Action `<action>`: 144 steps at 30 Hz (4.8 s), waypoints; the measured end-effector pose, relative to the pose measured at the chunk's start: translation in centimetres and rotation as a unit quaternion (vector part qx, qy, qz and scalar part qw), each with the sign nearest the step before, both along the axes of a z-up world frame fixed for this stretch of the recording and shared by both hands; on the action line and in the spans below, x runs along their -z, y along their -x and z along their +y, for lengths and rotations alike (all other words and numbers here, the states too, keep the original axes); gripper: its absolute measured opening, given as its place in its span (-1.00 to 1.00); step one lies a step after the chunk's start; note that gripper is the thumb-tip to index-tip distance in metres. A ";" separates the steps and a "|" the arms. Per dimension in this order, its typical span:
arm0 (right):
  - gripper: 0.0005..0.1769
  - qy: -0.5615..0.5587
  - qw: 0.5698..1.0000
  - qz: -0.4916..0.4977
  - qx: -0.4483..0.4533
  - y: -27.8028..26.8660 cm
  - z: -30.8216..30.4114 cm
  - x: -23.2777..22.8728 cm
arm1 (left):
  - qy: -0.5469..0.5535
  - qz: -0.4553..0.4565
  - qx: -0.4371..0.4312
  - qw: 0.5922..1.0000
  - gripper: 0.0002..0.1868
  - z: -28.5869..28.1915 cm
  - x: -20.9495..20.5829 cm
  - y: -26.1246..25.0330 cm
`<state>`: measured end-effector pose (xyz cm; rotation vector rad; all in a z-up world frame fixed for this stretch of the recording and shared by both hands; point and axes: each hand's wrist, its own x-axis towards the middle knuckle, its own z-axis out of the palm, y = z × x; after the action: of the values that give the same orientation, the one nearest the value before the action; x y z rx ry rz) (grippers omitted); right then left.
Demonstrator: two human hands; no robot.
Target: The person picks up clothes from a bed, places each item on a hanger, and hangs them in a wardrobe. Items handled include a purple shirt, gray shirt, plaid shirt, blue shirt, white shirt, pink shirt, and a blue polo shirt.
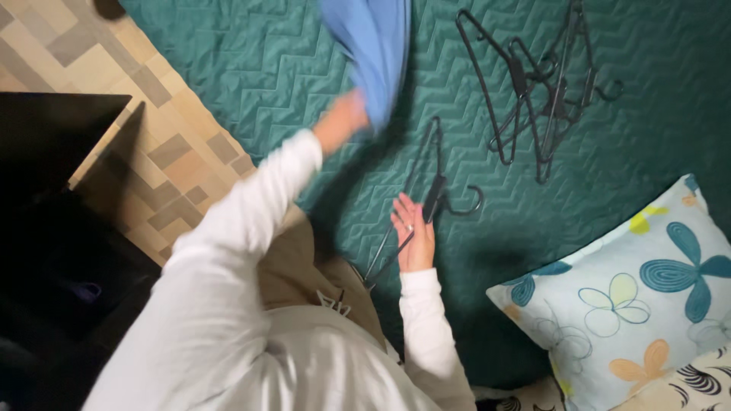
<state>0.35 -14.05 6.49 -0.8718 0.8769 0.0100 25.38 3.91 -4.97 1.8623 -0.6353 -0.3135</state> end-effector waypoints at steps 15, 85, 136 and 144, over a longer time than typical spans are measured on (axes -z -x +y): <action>-0.66 0.008 0.999 -0.032 -0.031 -2.3 0.7 -0.9 | -0.128 0.460 -0.129 0.869 -0.49 7.5 -0.2 14.2; -0.73 0.389 0.871 -0.252 -0.166 -8.6 -0.7 -24.5 | 0.134 -0.002 0.126 0.983 -0.71 8.1 -37.8 4.2; -0.76 0.301 0.918 -0.244 -0.087 -1.2 1.0 -26.6 | 0.049 -0.201 -0.058 0.977 -0.72 3.3 -36.0 2.2; -0.59 0.521 0.802 -0.157 -0.246 5.2 5.4 -33.7 | 0.065 -0.251 -0.202 0.945 -0.81 4.2 -38.6 -1.9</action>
<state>-4.84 -8.65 40.24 -2.0622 0.2511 -0.1795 27.24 8.07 33.59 1.8972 -0.5734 0.4765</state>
